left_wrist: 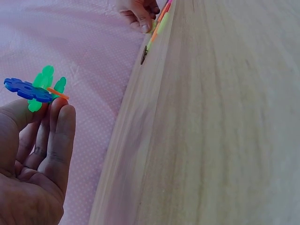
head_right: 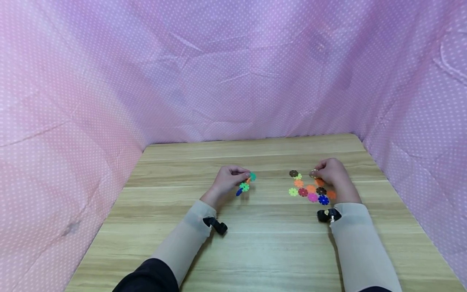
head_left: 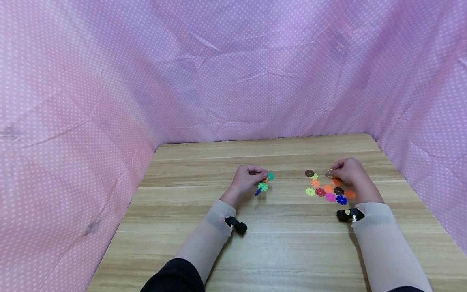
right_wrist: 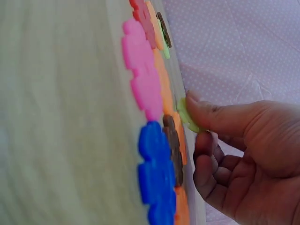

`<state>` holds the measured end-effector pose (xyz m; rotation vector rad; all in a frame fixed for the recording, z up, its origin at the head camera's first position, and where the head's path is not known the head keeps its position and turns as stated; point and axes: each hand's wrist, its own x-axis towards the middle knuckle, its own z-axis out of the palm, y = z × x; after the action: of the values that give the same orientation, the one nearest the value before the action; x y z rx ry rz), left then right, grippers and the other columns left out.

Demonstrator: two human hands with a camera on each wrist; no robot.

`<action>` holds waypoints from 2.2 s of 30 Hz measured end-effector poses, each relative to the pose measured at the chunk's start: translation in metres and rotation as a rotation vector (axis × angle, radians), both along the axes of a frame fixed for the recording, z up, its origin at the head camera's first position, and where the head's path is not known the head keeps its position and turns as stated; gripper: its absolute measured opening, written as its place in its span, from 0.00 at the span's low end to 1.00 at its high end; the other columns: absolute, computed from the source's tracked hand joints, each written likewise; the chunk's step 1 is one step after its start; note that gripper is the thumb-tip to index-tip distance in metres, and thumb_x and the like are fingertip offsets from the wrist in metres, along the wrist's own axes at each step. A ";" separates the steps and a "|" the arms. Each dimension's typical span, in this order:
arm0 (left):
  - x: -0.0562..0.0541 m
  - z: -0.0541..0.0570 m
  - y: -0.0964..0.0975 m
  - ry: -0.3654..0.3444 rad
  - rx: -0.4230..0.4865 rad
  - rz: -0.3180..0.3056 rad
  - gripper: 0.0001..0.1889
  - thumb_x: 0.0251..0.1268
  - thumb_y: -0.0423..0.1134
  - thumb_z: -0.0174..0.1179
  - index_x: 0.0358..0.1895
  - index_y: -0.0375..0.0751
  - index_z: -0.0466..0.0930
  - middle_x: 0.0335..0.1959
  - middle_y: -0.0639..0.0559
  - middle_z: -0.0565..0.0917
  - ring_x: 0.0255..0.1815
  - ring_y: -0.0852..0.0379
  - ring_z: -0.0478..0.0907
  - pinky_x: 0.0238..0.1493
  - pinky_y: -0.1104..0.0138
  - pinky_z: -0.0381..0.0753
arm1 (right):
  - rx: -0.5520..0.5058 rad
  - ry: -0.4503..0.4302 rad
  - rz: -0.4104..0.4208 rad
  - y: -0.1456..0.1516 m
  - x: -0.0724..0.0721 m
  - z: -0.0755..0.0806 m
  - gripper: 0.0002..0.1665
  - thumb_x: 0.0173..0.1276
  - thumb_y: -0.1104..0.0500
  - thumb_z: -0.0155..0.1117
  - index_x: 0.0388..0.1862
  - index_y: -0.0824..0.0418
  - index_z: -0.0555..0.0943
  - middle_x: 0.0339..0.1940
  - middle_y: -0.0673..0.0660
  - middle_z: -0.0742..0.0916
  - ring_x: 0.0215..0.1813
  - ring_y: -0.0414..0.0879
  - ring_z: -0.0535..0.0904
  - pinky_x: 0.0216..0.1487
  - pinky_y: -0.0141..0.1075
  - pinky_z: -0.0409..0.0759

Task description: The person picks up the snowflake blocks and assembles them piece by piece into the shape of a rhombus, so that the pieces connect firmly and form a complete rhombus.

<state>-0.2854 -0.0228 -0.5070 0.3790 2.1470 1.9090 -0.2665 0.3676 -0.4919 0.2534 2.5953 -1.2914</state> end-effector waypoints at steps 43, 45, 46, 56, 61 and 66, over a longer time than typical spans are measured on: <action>0.001 -0.003 0.007 -0.019 0.024 0.028 0.07 0.68 0.36 0.73 0.44 0.37 0.92 0.36 0.46 0.92 0.34 0.59 0.87 0.37 0.69 0.87 | -0.227 0.372 0.284 -0.136 -0.007 0.000 0.03 0.71 0.64 0.73 0.41 0.64 0.89 0.39 0.57 0.91 0.41 0.47 0.88 0.44 0.37 0.87; 0.002 -0.002 0.007 -0.019 0.018 0.031 0.07 0.68 0.36 0.73 0.44 0.37 0.92 0.36 0.47 0.92 0.34 0.59 0.87 0.37 0.69 0.87 | -0.248 0.360 0.296 -0.138 -0.006 0.000 0.03 0.72 0.65 0.73 0.42 0.65 0.89 0.39 0.58 0.90 0.42 0.48 0.89 0.45 0.39 0.88; 0.002 -0.002 0.008 -0.021 0.016 0.031 0.07 0.68 0.36 0.73 0.44 0.37 0.92 0.36 0.47 0.92 0.34 0.59 0.87 0.37 0.69 0.87 | -0.261 0.353 0.299 -0.139 -0.006 -0.001 0.03 0.72 0.65 0.73 0.42 0.65 0.89 0.39 0.58 0.90 0.42 0.48 0.89 0.45 0.40 0.88; 0.002 0.000 0.007 -0.074 0.029 0.028 0.06 0.67 0.36 0.73 0.43 0.40 0.93 0.37 0.47 0.92 0.34 0.59 0.86 0.34 0.70 0.85 | -0.294 0.386 0.285 -0.149 -0.005 -0.005 0.01 0.71 0.70 0.71 0.39 0.67 0.88 0.37 0.61 0.90 0.40 0.50 0.89 0.45 0.47 0.89; 0.002 0.000 0.006 -0.102 0.053 0.023 0.06 0.68 0.34 0.73 0.44 0.37 0.92 0.38 0.47 0.91 0.34 0.60 0.86 0.34 0.70 0.85 | -0.315 0.425 0.246 -0.155 -0.004 -0.008 0.04 0.69 0.74 0.70 0.36 0.67 0.88 0.35 0.61 0.91 0.37 0.48 0.90 0.43 0.47 0.90; 0.002 0.000 0.007 -0.121 0.070 0.011 0.07 0.67 0.32 0.72 0.46 0.35 0.91 0.39 0.45 0.91 0.34 0.58 0.87 0.35 0.68 0.87 | -0.350 0.447 0.225 -0.160 -0.003 -0.009 0.05 0.68 0.76 0.70 0.35 0.69 0.88 0.33 0.62 0.91 0.36 0.50 0.90 0.40 0.40 0.90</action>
<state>-0.2834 -0.0161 -0.5066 0.2576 2.0147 1.9636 -0.2694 0.2074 -0.5006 -0.4220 2.5597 -1.8442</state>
